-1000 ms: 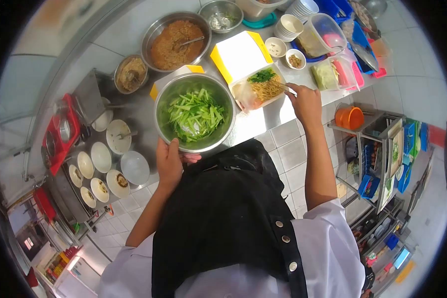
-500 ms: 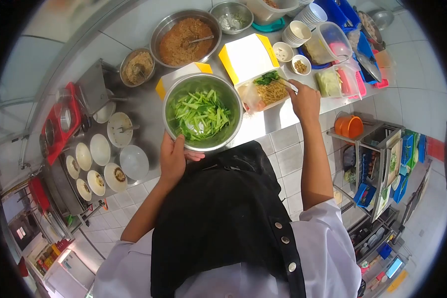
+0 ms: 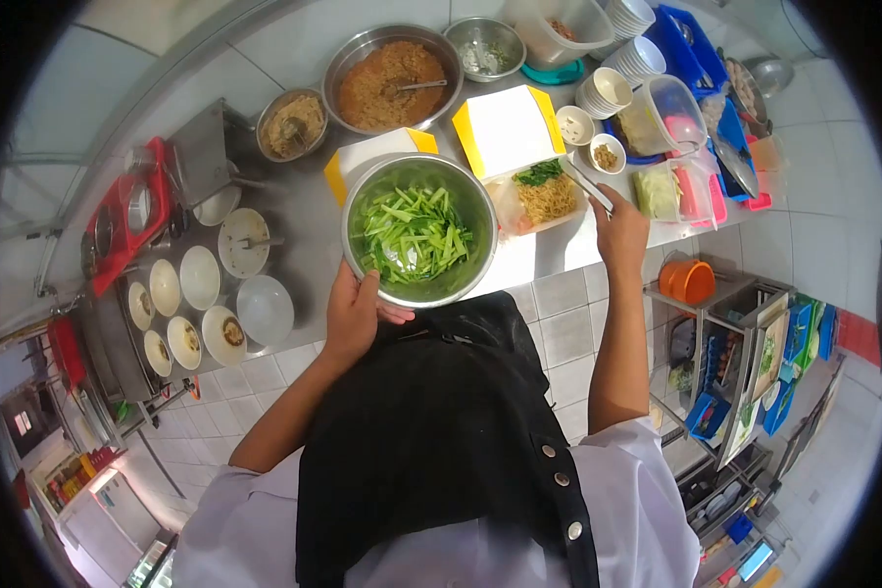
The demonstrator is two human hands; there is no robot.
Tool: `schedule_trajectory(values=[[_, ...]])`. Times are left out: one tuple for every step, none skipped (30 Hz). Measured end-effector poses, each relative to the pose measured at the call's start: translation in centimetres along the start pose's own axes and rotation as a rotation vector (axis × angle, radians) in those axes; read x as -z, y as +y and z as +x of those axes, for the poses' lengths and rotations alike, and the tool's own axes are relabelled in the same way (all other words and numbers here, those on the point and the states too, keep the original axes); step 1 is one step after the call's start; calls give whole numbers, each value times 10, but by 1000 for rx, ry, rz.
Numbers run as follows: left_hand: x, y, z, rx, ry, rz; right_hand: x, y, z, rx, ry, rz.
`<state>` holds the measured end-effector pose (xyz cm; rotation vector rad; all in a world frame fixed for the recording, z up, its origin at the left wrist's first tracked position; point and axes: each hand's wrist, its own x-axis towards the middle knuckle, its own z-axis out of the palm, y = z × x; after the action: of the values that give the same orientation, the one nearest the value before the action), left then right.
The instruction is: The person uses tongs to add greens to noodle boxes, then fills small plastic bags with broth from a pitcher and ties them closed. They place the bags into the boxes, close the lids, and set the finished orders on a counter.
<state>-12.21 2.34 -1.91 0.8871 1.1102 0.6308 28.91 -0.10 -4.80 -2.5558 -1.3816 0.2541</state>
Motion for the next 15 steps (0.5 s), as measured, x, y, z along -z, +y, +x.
schedule_trajectory(values=[[0,0,-1,1,4,2,6,-3,-3,-38,-19,20],[-1,0,-2,5,7,5,5,0,-5,-24,-14,22],[-3,-1,-2,6,11,3,2,1,-3,-21,-17,22],[-4,-1,-2,6,18,10,-3,4,0,7,-19,11],[-6,-1,-3,6,26,18,-9,7,2,34,-21,1],[-7,-2,-3,5,27,16,-15,10,5,37,-21,1],[-8,-2,-2,8,29,17,-21,12,9,61,-10,-13],[-9,-2,-2,11,32,19,-26,15,12,87,1,-25],[-10,-3,-3,7,37,17,-19,12,11,93,2,-24],[-11,-4,-3,-8,37,11,-7,6,9,55,-18,-2],[-12,-4,-4,-21,38,4,1,1,8,17,-42,19],[-14,-5,-4,-21,44,3,5,-1,7,21,-45,20],[-16,-5,-4,-5,64,-8,9,-2,7,10,-48,39],[-18,-6,-4,12,79,-19,11,0,6,-6,-50,58],[-21,-6,-4,14,74,-18,1,7,8,-12,-48,56]])
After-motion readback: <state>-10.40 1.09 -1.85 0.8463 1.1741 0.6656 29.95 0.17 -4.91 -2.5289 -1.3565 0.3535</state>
